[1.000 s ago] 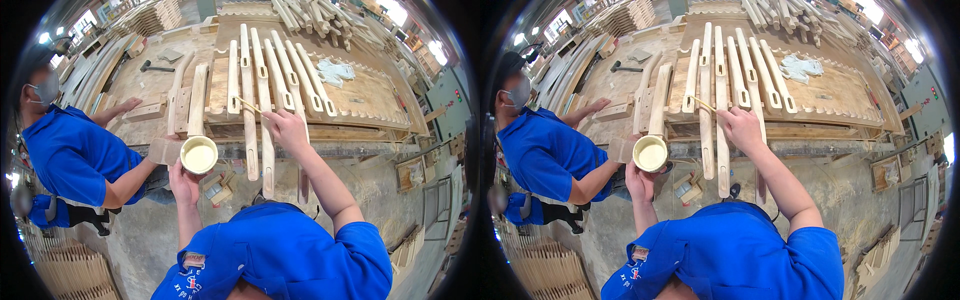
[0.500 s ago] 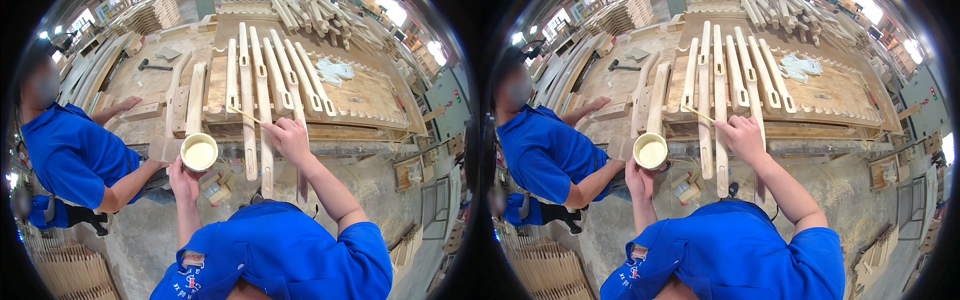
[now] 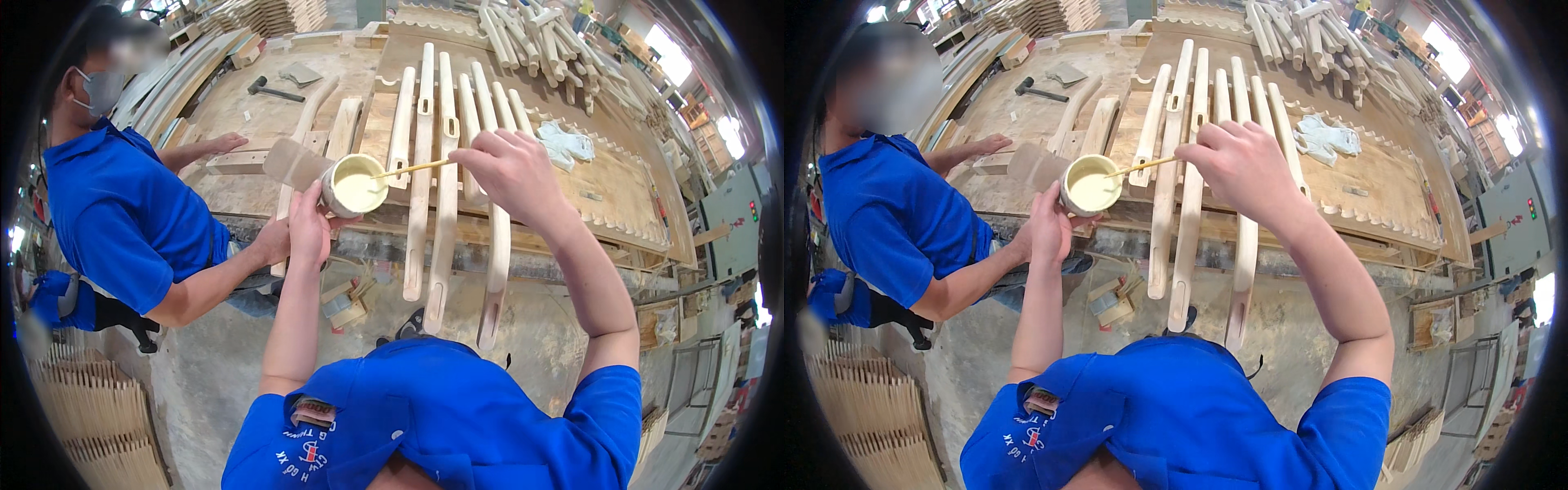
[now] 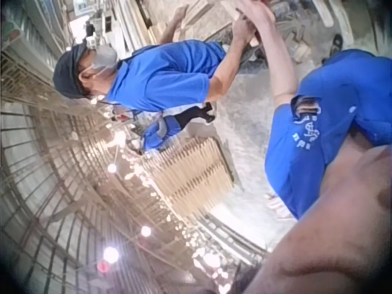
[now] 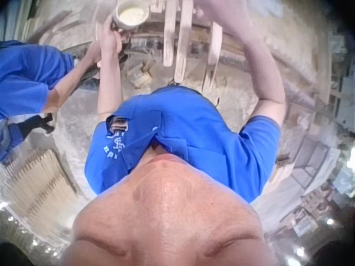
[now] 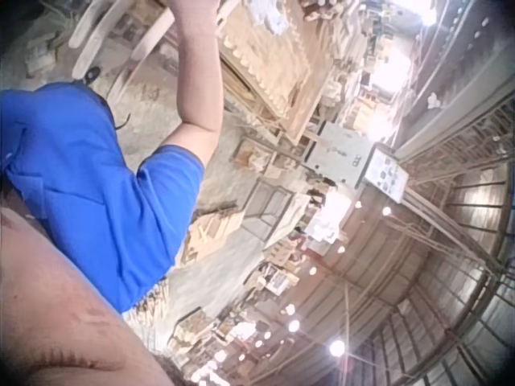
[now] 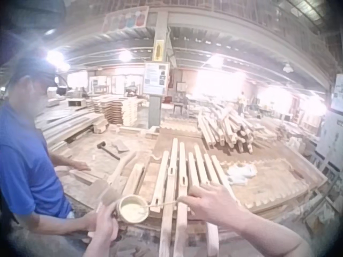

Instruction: The person applies a yellowish liquid to the ends of several wooden chair legs using a small brush and container. The person then wipes the brush on a cloth.

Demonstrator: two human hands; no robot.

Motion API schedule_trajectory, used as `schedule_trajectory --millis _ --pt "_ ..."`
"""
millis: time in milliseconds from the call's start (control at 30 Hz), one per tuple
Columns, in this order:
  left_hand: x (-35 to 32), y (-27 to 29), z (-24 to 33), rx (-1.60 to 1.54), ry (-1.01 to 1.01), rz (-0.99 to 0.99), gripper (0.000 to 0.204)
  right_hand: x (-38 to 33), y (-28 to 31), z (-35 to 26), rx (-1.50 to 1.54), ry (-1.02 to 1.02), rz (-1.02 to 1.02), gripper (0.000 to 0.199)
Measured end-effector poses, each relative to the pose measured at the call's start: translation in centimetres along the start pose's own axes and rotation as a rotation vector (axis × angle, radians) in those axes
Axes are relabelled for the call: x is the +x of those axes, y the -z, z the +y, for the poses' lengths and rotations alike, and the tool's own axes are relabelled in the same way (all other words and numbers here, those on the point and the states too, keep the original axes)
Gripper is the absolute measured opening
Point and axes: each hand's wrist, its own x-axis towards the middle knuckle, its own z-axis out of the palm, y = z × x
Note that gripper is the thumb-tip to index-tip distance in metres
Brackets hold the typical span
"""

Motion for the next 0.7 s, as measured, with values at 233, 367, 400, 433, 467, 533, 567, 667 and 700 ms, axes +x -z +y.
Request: schedule_trajectory --millis 233,367,400,433,467,533,567,667,700 --pt "2.2 -3.1 0.9 0.042 0.001 -0.01 0.029 3.5 -0.9 1.8 0.012 0.043 -0.192 0.006" --pt "3.4 -3.3 0.7 -0.038 0.025 -0.031 0.03 2.8 -2.4 3.8 0.383 -0.21 -0.233 0.011" --pt "3.8 -3.3 0.7 -0.067 0.028 -0.042 0.031 2.6 -2.6 4.4 0.45 -0.269 -0.226 0.013" --pt "4.3 -3.5 0.6 -0.072 0.036 -0.061 0.031 2.2 -2.7 5.0 0.506 -0.317 -0.221 0.012" --pt "4.8 -3.9 0.5 -0.074 0.048 -0.082 0.031 1.9 -3.1 5.5 0.53 -0.353 -0.192 0.011" --pt "5.7 -4.7 0.3 -0.088 0.078 -0.107 0.031 1.3 -3.5 6.2 0.579 -0.43 -0.13 0.011" --pt "6.3 -4.8 0.0 -0.096 0.09 -0.106 0.032 1.4 -3.6 6.4 0.565 -0.432 -0.126 0.011" --pt "7.9 -5.5 -0.1 -0.075 0.113 -0.144 0.033 1.5 -4.0 7.5 0.562 -0.441 -0.163 0.012" --pt "8.2 -6.3 -0.2 -0.059 0.114 -0.118 0.035 1.5 -3.9 7.9 0.59 -0.476 -0.22 0.013"
